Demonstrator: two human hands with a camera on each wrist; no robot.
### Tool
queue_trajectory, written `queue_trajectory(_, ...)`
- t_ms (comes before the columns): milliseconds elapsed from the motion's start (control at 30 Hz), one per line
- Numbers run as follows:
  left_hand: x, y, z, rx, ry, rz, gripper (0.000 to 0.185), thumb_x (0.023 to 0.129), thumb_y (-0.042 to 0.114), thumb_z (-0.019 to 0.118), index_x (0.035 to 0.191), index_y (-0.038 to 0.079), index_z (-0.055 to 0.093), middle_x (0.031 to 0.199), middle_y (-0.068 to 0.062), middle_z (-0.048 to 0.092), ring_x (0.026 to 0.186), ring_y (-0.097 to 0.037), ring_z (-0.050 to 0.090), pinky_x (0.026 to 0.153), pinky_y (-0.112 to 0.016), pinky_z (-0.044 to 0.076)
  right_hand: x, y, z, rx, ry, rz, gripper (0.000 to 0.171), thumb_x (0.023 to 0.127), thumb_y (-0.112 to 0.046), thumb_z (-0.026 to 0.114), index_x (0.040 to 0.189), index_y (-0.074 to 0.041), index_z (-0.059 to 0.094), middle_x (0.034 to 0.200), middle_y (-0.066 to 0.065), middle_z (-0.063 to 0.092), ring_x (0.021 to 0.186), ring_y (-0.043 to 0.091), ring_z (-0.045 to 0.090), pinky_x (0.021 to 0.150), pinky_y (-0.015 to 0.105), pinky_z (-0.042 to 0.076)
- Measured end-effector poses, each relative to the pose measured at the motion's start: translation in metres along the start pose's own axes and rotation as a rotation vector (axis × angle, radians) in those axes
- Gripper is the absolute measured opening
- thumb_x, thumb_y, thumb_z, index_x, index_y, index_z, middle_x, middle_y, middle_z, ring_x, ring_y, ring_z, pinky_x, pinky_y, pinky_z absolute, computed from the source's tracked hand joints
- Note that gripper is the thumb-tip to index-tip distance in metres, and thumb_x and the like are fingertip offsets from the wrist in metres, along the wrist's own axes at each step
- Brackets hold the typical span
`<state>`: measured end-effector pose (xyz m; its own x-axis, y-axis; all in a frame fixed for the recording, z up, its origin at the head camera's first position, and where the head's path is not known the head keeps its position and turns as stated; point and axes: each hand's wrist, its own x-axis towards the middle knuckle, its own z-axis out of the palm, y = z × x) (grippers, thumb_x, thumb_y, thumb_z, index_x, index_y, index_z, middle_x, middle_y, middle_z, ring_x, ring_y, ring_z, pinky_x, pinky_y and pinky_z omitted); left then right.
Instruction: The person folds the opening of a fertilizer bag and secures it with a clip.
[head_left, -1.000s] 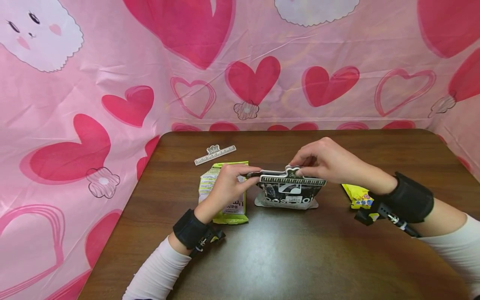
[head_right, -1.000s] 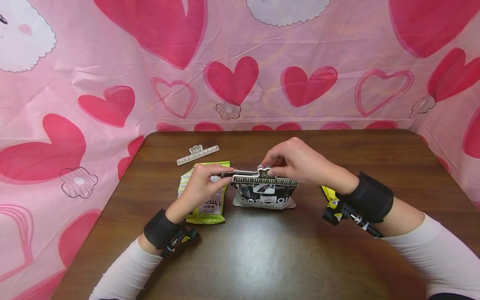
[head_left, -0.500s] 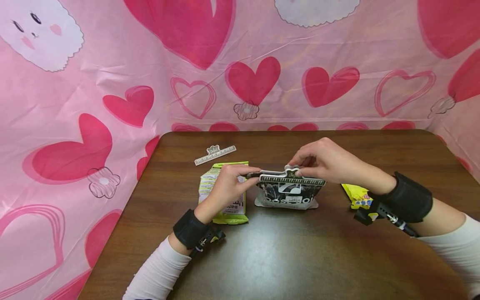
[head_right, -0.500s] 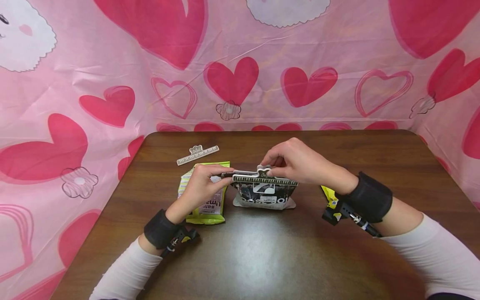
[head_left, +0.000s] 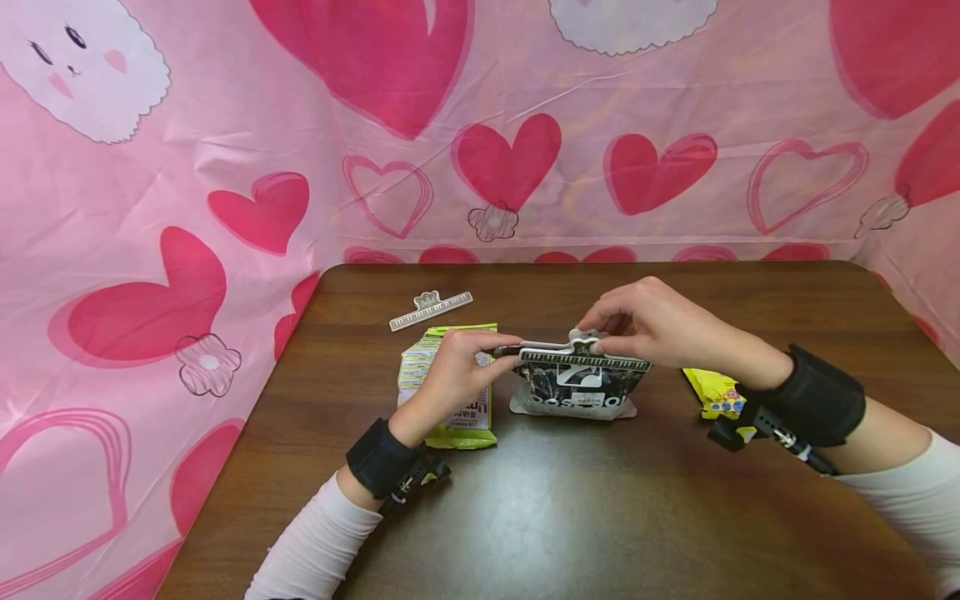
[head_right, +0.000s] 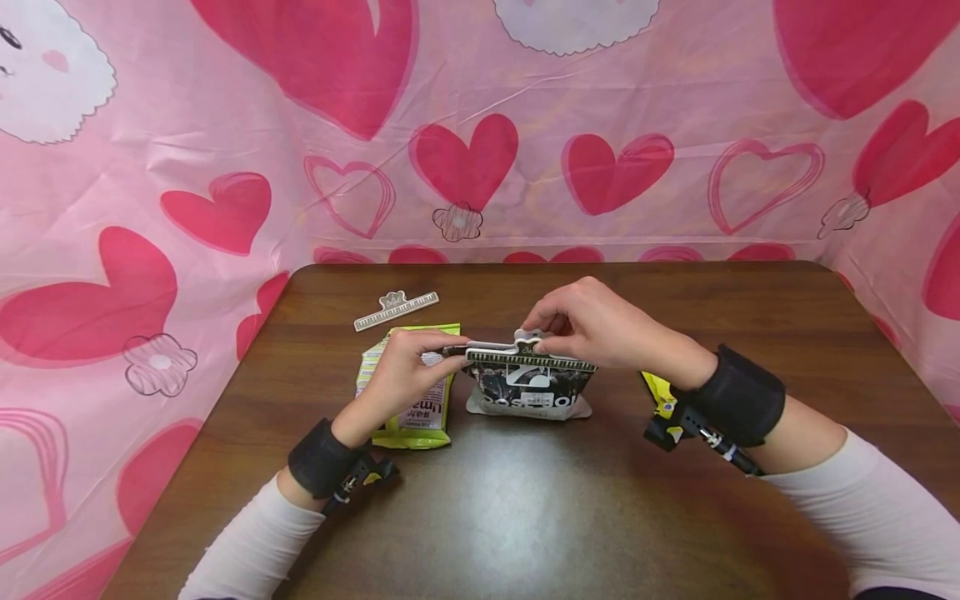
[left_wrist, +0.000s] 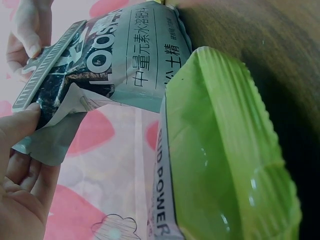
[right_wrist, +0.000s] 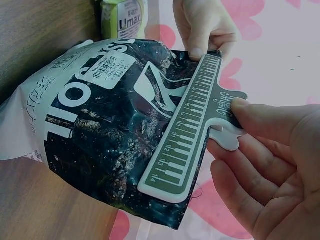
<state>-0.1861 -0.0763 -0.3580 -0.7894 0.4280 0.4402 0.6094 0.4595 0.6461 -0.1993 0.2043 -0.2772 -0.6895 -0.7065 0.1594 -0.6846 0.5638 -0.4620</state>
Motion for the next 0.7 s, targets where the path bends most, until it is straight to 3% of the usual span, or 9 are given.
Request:
queue_trajectory(200, -0.0014, -0.0006, -0.0002, -0.006, -0.005, 0.001, 0.021, 0.085, 0.011, 0.078, 0.106, 0.007, 0.078, 0.100, -0.007, 0.078, 0.085, -0.014, 0.071, 0.064, -0.041, 0.049, -0.0010, -0.0018, 0.0026, -0.010, 0.003, 0.005, 0.027, 0.080, -0.012, 0.082, 0.106, -0.017, 0.076, 0.096, -0.006, 0.075, 0.078, 0.002, 0.067, 0.069, 0.022, 0.056)
queue_trajectory(700, -0.0015, -0.0020, 0.0008, 0.022, -0.014, 0.006, 0.024, 0.083, 0.010, 0.080, 0.106, 0.007, 0.078, 0.101, -0.007, 0.078, 0.093, -0.016, 0.073, 0.069, -0.034, 0.052, -0.0008, -0.0040, 0.0025, 0.002, -0.010, 0.024, 0.029, 0.079, -0.012, 0.083, 0.107, -0.015, 0.076, 0.098, -0.004, 0.075, 0.081, 0.005, 0.068, 0.071, 0.024, 0.058)
